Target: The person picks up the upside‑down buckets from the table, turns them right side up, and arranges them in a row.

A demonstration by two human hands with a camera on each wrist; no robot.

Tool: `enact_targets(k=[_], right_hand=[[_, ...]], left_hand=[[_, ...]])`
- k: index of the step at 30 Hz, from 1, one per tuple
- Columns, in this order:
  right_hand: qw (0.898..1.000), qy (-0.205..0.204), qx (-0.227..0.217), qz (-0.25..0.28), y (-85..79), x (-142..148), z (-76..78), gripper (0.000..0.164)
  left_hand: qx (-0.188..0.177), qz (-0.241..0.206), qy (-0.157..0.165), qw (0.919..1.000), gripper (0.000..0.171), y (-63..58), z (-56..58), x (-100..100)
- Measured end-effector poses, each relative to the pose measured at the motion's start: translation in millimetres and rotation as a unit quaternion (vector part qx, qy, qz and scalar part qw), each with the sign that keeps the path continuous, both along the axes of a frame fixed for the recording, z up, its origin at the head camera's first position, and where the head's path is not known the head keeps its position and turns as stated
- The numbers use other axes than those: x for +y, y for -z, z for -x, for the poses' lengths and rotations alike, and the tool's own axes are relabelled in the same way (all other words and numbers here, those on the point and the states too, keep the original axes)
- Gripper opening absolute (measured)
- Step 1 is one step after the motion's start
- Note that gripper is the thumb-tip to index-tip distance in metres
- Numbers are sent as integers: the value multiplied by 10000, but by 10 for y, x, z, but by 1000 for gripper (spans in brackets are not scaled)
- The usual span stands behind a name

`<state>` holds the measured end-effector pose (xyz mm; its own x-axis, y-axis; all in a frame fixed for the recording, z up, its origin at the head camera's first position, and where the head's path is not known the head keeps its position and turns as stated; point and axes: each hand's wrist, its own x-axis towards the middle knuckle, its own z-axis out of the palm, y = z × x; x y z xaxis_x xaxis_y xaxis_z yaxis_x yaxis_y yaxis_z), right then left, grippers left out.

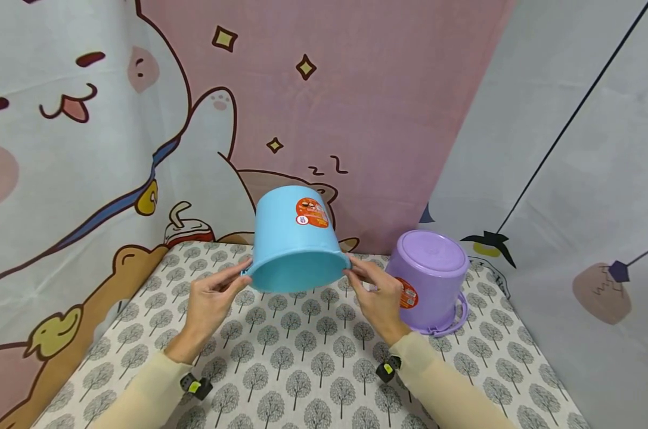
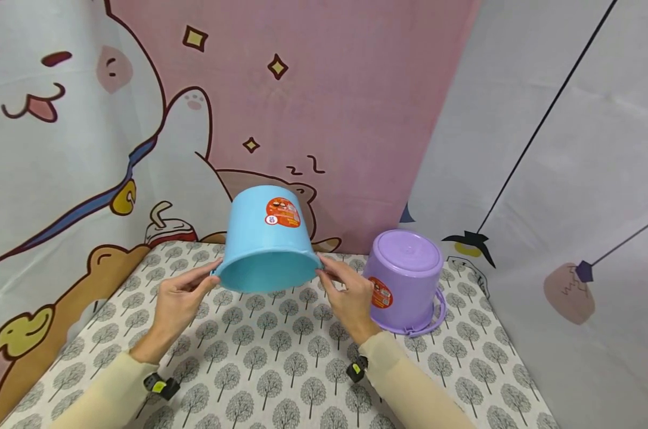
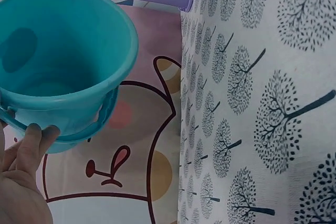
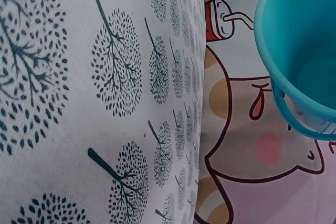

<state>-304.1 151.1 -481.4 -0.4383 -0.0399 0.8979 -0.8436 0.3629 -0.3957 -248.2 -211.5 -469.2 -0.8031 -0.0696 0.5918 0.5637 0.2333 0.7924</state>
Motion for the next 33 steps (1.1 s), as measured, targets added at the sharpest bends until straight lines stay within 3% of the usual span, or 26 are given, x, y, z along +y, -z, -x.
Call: enact_targets(k=[7,12,19,23,27,33], right_hand=[[9980,370,391,-325,-55,42,-46,59],[9934,668,624,-688,-67,97,-64,63],[9891,701,789,-1027,-95,135,-110,66],[9864,701,795,-1253,-103,166,-137,70],[9831,658,762,-1527,-72,208,-136,77],[9814,425,495,-1804,-65,260,-117,101]], left_hand=[[403,477,230,9978,51,-44,-2,-14],[670,846,397,9934,70,-87,-12,-25],[1239,1755,278,9763,103,-75,-13,-64],[1476,2012,330,9678,111,-62,-3,-82],[1503,2149,283,9646,113,-67,-4,-97],[1633,2160,249,9623,118,-71,-3,-109]])
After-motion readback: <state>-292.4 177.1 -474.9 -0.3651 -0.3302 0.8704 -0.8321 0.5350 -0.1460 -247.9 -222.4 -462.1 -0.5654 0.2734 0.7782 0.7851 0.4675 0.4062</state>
